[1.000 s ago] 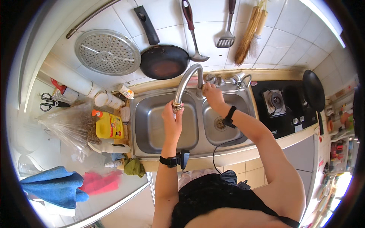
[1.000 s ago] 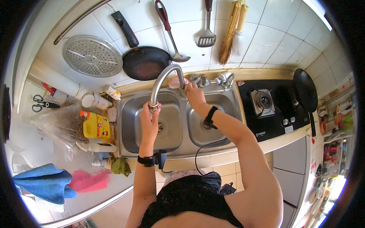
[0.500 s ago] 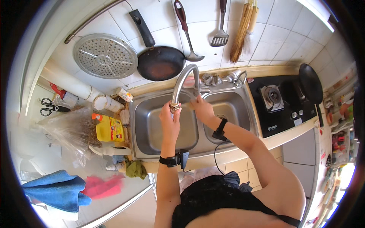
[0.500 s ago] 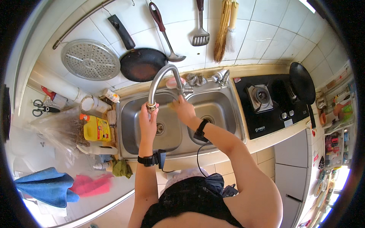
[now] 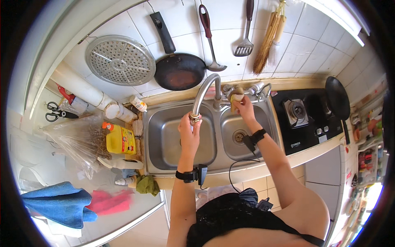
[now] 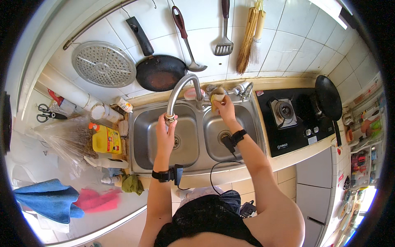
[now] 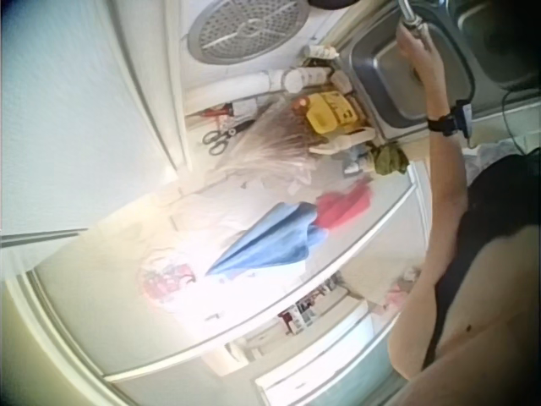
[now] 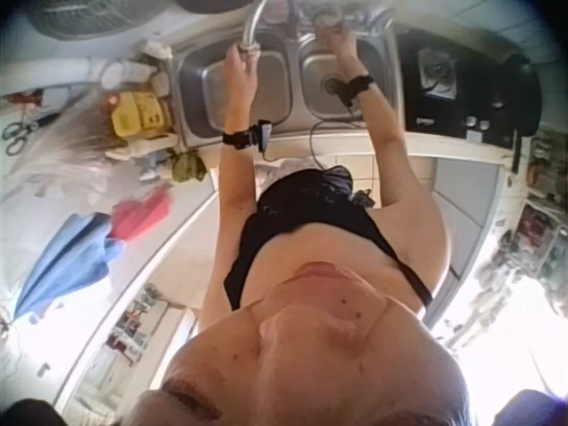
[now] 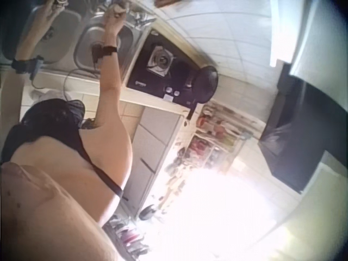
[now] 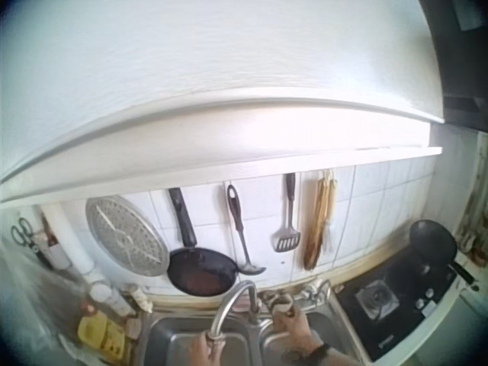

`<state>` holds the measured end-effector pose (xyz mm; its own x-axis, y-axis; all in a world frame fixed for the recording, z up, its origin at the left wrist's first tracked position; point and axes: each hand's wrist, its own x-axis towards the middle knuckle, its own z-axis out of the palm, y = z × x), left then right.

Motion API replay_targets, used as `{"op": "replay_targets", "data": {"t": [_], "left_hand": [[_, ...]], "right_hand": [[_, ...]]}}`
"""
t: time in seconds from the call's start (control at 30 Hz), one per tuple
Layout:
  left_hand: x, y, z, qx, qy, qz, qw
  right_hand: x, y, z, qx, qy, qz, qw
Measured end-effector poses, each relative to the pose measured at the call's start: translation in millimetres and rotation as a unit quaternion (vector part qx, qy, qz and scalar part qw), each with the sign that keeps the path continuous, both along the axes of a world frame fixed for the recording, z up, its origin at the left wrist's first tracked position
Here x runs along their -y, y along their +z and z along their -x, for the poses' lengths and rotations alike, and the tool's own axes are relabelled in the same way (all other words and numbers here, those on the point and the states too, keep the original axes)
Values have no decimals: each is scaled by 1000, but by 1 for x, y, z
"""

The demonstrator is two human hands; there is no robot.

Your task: The person applies a cleaning substance to a cloth and wipes down the neck of a kitchen faucet before removing the aerator by hand, taking it apart into components, and attempting to reassemble and reattach it to the faucet.

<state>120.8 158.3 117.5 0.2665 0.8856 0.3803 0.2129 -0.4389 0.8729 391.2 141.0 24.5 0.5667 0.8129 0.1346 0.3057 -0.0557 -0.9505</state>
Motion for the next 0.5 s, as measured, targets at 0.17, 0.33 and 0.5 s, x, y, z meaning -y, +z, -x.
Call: {"op": "replay_targets", "data": {"t": [0.17,0.33,0.5], "left_hand": [[-1,-1,2,-8,-17,-11,1000],[-1,1,-1,-18,-6,-30,999],[-4,4,-1,-2,-14,-17,1000]], "right_hand": [[-26,-8,21,-177,-37,-39,983],[-59,-11,27,2,88,10,996],[-80,6,17,50,134,31,989]]}}
